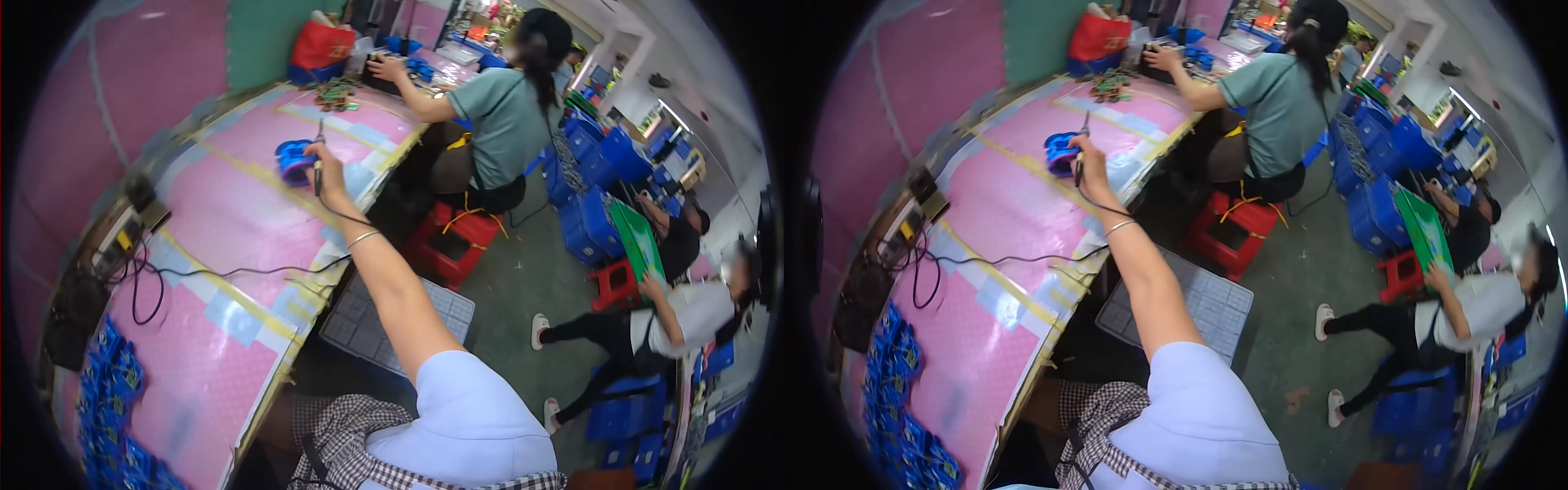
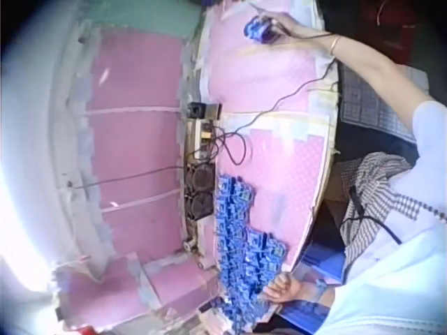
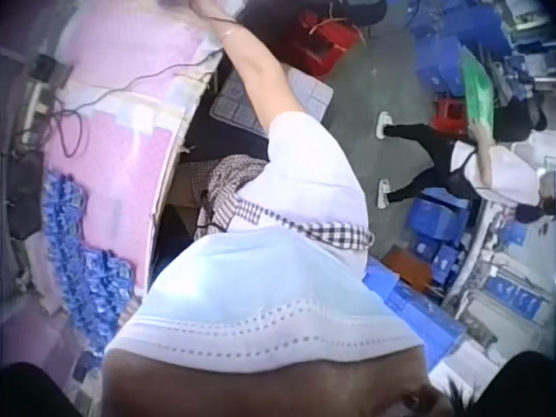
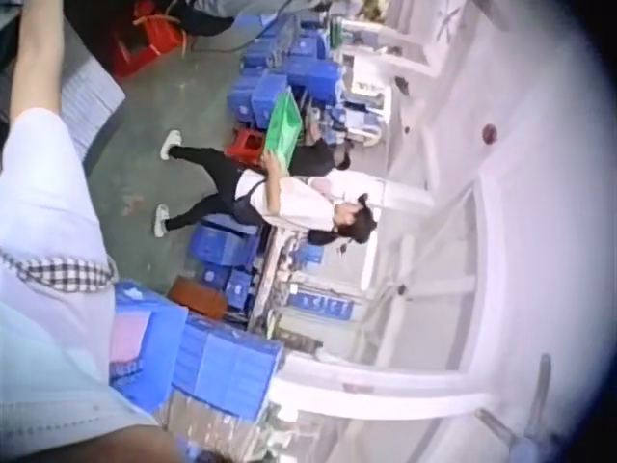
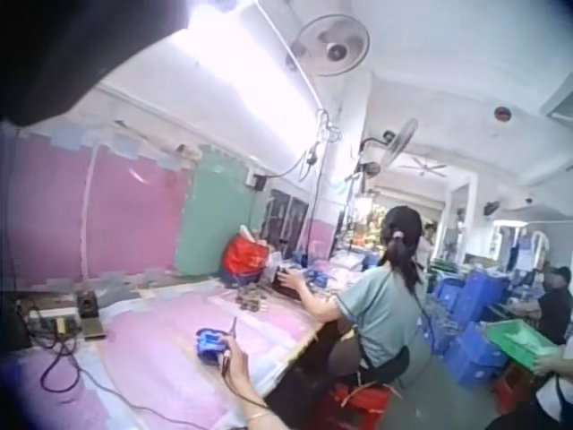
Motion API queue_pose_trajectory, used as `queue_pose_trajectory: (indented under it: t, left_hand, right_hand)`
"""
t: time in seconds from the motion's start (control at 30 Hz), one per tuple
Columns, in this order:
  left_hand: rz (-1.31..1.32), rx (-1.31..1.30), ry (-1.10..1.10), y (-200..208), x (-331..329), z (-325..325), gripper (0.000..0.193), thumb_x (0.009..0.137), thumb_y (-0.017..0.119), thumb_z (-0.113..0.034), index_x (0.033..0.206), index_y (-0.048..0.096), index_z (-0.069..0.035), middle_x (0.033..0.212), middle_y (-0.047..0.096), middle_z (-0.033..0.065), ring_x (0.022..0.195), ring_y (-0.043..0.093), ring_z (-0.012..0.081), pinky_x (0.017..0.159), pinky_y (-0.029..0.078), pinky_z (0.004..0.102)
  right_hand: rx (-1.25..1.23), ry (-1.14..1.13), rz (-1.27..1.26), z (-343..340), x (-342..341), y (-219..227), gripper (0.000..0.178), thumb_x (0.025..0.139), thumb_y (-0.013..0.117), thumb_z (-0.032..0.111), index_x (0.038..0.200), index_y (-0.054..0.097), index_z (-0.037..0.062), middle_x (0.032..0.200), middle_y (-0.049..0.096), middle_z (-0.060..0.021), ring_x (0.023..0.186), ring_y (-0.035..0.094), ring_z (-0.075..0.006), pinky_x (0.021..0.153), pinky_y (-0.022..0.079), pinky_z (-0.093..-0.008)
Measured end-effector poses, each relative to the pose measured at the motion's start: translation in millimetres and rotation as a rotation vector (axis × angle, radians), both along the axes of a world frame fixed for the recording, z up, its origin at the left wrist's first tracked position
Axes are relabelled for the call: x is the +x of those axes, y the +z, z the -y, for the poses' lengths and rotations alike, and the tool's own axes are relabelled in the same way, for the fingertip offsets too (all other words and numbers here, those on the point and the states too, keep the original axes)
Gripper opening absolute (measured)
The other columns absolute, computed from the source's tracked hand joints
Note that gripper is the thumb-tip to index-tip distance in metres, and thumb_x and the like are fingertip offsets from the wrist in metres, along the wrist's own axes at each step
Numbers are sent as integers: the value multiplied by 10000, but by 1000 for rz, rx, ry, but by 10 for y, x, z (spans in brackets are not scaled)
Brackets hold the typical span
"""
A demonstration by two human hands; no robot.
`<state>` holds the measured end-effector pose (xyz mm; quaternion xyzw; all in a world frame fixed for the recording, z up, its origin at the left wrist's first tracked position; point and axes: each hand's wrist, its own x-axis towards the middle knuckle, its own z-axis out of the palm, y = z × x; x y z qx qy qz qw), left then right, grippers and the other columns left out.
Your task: Soldering electronic components onto small blue circuit boards at an assembly workbench.
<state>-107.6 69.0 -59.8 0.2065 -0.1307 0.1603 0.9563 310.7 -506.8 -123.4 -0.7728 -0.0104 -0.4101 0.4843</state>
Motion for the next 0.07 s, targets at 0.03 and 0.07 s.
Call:
queue_pose_trajectory:
  t: [0.03,0.07]
  left_hand:
    - [-206,56,114,-93,0,-143,565,966,344,-590,614,354,-148,536,296,-9,465,278,127,543,289,304]
    - [-196,53,94,-101,78,-151,565,966,344,-590,614,354,-148,536,296,-9,465,278,127,543,289,304]
  right_hand:
    - [91,83,-200,-113,-35,24,257,736,642,-18,958,584,96,932,664,-85,844,625,-173,733,492,-302]
    - [340,159,-227,-228,-10,-56,260,730,607,-37,957,595,89,902,669,-82,885,641,-166,744,501,-298]
